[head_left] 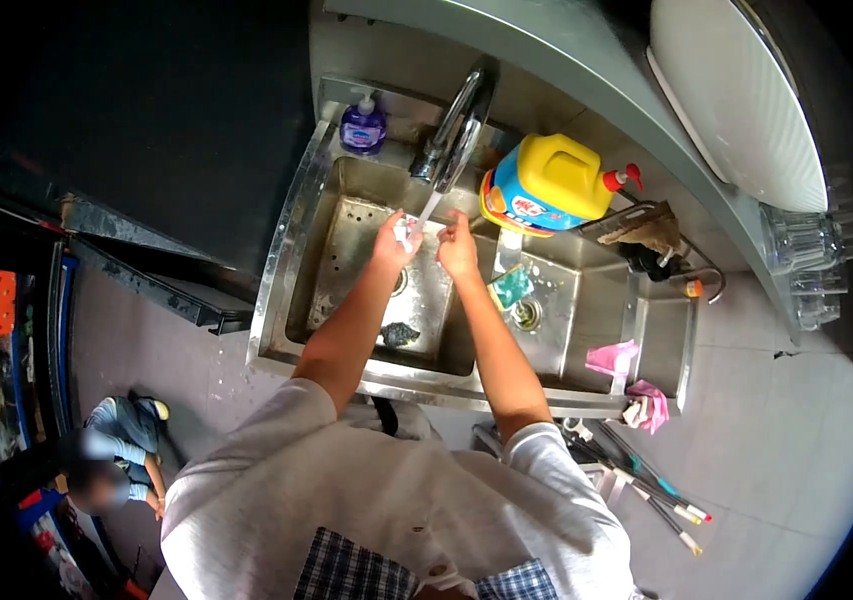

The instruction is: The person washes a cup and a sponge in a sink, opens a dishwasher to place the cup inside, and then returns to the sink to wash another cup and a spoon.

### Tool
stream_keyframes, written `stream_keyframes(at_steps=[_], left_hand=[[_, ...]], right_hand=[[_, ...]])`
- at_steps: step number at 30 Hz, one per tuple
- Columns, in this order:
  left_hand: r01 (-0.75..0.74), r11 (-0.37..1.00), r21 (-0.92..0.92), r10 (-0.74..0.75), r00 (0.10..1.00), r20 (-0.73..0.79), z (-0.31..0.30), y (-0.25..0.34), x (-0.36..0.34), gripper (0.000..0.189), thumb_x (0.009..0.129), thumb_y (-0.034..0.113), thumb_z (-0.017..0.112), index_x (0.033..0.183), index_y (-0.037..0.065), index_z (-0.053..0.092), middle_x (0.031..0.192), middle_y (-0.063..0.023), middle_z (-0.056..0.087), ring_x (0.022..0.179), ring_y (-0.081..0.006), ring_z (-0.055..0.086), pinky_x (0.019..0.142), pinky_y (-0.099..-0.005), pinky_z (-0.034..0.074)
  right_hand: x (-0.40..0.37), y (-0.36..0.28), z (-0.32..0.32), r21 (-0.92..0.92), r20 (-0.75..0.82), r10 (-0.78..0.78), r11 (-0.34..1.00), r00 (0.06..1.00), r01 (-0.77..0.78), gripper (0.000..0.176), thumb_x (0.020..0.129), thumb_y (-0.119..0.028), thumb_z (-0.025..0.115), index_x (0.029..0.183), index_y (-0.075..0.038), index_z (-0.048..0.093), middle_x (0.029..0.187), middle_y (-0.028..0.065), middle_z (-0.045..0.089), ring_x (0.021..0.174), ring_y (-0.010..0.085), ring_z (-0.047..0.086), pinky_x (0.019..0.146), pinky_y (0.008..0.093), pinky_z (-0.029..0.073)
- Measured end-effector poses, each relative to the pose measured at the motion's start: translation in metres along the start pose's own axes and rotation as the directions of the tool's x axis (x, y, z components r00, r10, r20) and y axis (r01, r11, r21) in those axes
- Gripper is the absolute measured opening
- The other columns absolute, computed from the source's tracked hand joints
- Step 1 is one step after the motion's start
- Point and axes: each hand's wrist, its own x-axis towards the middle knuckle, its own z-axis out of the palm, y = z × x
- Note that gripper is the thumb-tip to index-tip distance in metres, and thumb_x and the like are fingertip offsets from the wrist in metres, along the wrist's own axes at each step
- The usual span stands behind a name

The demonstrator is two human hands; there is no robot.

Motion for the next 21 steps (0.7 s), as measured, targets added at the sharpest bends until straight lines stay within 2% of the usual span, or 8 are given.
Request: stream_keyframes(at_steps=[4, 5, 8, 10, 14, 15, 16, 21], left_hand=[[-0.163, 0.938, 0.306, 0.219, 0.963, -0.157, 0.008, -0.004, 0.009, 0.025, 0.088, 0.031, 0.052, 0.084, 0.007, 0.05, 0.066, -0.0074, 0.053, 0.057, -0.0237, 0.052, 0.049, -0.0337, 0.042], [-0.151, 0.905, 0.399, 0.231, 0.96, -0.161, 0.021, -0.011, -0.001, 0.025, 0.087, 0.032, 0.052, 0.083, 0.008, 0.049, 0.07, -0.0078, 0.051, 0.059, -0.0231, 0.05, 0.047, -0.0326, 0.04], [-0.181, 0.925, 0.334, 0.252, 0.951, -0.182, 0.03, -0.019, -0.011, 0.025, 0.086, 0.033, 0.052, 0.084, 0.008, 0.047, 0.074, -0.0077, 0.048, 0.06, -0.0226, 0.048, 0.047, -0.0317, 0.039], [-0.298, 0.815, 0.496, 0.441, 0.875, -0.2, 0.022, -0.021, -0.01, 0.02, 0.085, 0.027, 0.052, 0.095, 0.012, 0.044, 0.078, -0.0068, 0.048, 0.064, -0.0203, 0.049, 0.046, -0.0328, 0.043], [-0.196, 0.137, 0.971, 0.679, 0.732, 0.052, 0.022, -0.057, -0.04, 0.035, 0.074, 0.015, 0.064, 0.103, 0.009, 0.046, 0.09, -0.0124, 0.054, 0.079, -0.0257, 0.056, 0.061, -0.0417, 0.051], [-0.077, -0.367, 0.927, 0.69, 0.646, 0.327, -0.004, -0.046, -0.031, 0.04, 0.069, 0.018, 0.067, 0.103, 0.007, 0.049, 0.095, -0.017, 0.055, 0.086, -0.0315, 0.057, 0.073, -0.0431, 0.048], [0.037, -0.552, 0.833, 0.705, 0.554, 0.443, 0.021, -0.068, -0.062, 0.045, 0.065, 0.019, 0.07, 0.103, 0.006, 0.049, 0.096, -0.0198, 0.056, 0.088, -0.0358, 0.056, 0.08, -0.042, 0.045], [0.126, -0.609, 0.783, 0.698, 0.553, 0.454, 0.034, -0.091, -0.13, 0.047, 0.065, 0.02, 0.073, 0.103, 0.009, 0.048, 0.104, -0.0165, 0.054, 0.097, -0.0364, 0.054, 0.081, -0.0432, 0.044]], right_hand=[[-0.009, -0.017, -0.002, -0.007, 0.38, 0.212, 0.974, 0.901, -0.226, 0.013, 0.083, -0.013, 0.052, 0.086, -0.003, 0.061, 0.064, 0.0079, 0.059, 0.051, 0.0153, 0.058, 0.049, 0.0312, 0.046], [-0.009, -0.008, 0.003, -0.101, 0.317, 0.081, 0.994, 0.945, -0.051, 0.016, 0.082, -0.013, 0.052, 0.078, -0.001, 0.062, 0.064, 0.0119, 0.061, 0.055, 0.021, 0.061, 0.056, 0.0342, 0.048], [0.001, -0.017, -0.009, -0.229, 0.076, -0.017, 0.973, 0.997, 0.034, 0.018, 0.082, -0.014, 0.051, 0.078, 0.0, 0.061, 0.07, 0.0175, 0.063, 0.065, 0.0294, 0.063, 0.064, 0.0381, 0.048], [0.013, -0.042, -0.021, -0.248, 0.072, -0.041, 0.967, 0.997, 0.058, 0.014, 0.08, -0.015, 0.057, 0.083, -0.001, 0.061, 0.077, 0.0195, 0.063, 0.076, 0.0347, 0.063, 0.068, 0.0412, 0.048], [0.047, -0.071, -0.026, -0.426, 0.131, -0.227, 0.866, 0.965, 0.262, 0.024, 0.077, -0.023, 0.064, 0.087, -0.002, 0.061, 0.077, 0.0207, 0.063, 0.075, 0.0373, 0.062, 0.066, 0.0447, 0.047], [0.067, -0.065, -0.021, -0.442, 0.224, -0.203, 0.85, 0.953, 0.285, 0.025, 0.076, -0.024, 0.065, 0.09, -0.004, 0.062, 0.077, 0.0206, 0.063, 0.075, 0.0376, 0.062, 0.066, 0.0455, 0.047], [0.086, -0.052, -0.013, -0.451, 0.322, -0.179, 0.834, 0.93, 0.317, 0.026, 0.076, -0.025, 0.065, 0.093, -0.005, 0.062, 0.077, 0.0206, 0.063, 0.074, 0.0378, 0.062, 0.066, 0.0462, 0.047], [0.135, -0.015, 0.01, -0.446, 0.272, -0.406, 0.75, 0.872, 0.488, 0.029, 0.078, -0.027, 0.065, 0.091, -0.002, 0.061, 0.071, 0.0183, 0.063, 0.072, 0.0361, 0.062, 0.065, 0.0443, 0.047]])
